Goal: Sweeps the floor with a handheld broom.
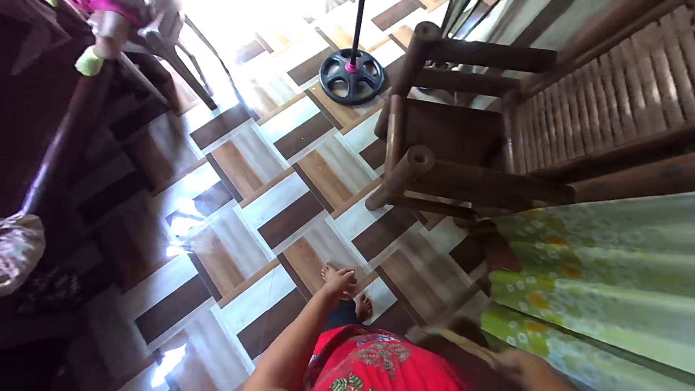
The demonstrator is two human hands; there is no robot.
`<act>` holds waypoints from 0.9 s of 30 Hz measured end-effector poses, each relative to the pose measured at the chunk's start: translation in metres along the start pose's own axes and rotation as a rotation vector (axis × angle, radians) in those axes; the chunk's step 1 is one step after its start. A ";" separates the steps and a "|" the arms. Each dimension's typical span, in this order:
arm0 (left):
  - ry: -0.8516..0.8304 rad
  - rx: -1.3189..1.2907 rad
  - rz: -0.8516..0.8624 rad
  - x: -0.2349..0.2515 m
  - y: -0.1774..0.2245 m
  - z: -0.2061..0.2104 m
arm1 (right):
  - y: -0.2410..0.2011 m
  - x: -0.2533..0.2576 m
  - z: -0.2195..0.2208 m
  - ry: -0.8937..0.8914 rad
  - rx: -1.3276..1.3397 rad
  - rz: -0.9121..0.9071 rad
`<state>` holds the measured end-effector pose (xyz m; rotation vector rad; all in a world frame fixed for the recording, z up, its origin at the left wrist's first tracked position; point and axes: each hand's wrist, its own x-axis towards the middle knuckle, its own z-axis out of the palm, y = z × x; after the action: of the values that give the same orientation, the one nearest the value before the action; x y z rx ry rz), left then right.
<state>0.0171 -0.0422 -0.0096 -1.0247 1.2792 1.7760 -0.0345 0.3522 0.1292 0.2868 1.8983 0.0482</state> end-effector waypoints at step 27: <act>0.139 -0.299 0.076 0.031 0.100 -0.037 | -0.377 0.062 -0.019 -0.232 0.622 -0.452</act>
<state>-0.0774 -0.1009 -0.0042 -1.2988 1.1695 2.0273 -0.1373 0.0028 0.0124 0.2577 1.6643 -0.8532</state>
